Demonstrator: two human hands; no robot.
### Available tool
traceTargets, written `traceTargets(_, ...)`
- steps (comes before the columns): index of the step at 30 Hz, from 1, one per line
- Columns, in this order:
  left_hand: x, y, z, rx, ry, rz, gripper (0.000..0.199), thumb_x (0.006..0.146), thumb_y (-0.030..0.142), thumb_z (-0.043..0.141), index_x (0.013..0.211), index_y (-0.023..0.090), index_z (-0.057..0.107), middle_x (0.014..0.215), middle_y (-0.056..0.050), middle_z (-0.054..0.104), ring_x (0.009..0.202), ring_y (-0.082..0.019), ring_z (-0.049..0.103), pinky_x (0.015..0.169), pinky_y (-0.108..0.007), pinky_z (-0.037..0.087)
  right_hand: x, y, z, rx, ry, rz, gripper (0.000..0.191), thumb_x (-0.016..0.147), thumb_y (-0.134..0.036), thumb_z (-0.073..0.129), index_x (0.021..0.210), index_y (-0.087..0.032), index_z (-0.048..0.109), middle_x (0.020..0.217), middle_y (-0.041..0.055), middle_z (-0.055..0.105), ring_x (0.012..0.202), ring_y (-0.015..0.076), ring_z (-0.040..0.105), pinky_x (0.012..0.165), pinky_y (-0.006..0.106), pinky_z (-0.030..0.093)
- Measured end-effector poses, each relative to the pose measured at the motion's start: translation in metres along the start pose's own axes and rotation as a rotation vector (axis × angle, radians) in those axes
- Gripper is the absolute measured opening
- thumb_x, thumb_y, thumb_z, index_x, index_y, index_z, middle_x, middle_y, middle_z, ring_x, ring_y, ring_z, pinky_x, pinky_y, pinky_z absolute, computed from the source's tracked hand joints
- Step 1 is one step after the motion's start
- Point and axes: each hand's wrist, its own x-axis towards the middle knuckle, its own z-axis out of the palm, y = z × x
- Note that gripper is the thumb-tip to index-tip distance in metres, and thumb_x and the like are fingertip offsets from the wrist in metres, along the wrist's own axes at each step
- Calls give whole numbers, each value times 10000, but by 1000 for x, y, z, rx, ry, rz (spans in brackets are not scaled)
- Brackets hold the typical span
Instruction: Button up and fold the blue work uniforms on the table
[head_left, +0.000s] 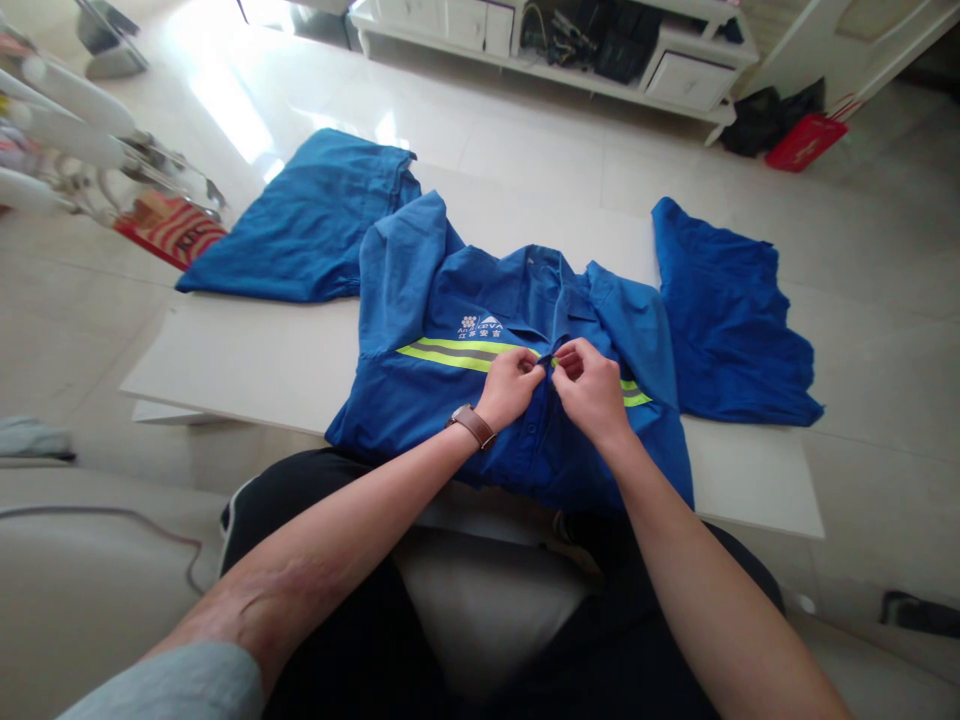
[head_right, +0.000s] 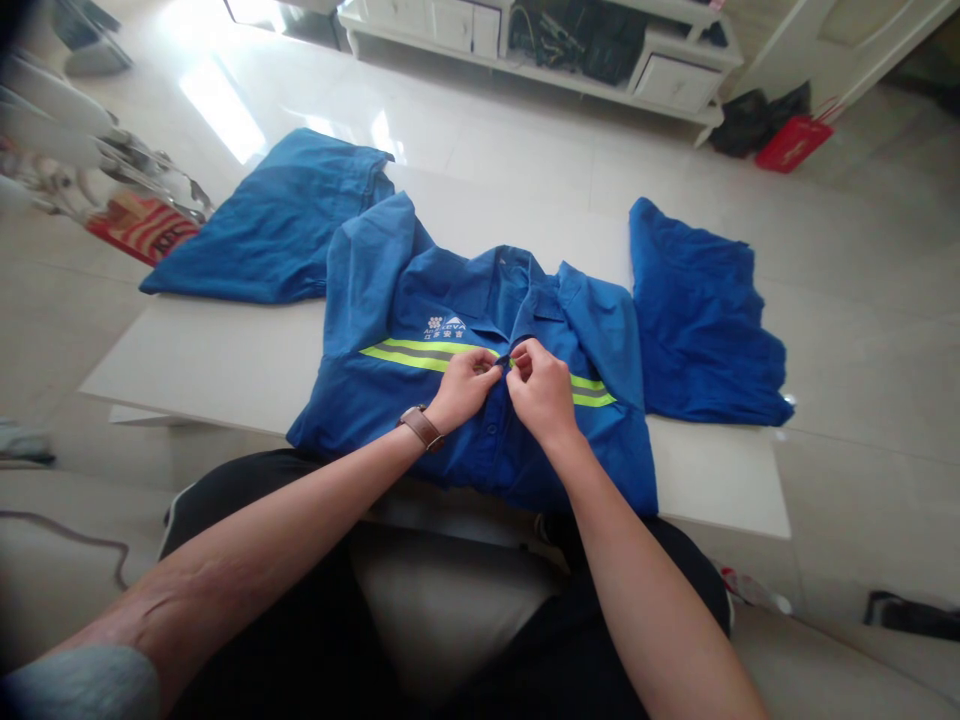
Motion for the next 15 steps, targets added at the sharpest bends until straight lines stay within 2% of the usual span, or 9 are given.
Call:
traceTargets(5, -3, 4, 1, 82, 71, 33, 57, 777, 146, 653, 742, 173, 689, 702, 4, 673, 700, -140, 595, 703, -263, 429, -1, 0, -1, -1, -4, -12, 105, 808, -231, 561, 890, -238, 626, 805, 40, 715, 724, 215, 683, 720, 338, 557)
traceTargets(15, -2, 6, 5, 275, 107, 110, 76, 760, 147, 665, 713, 196, 631, 730, -10, 650, 710, -157, 554, 716, -289, 410, -2, -3, -1, 2, 15, -7, 103, 769, -222, 580, 864, -243, 613, 758, 22, 696, 684, 205, 669, 667, 315, 536)
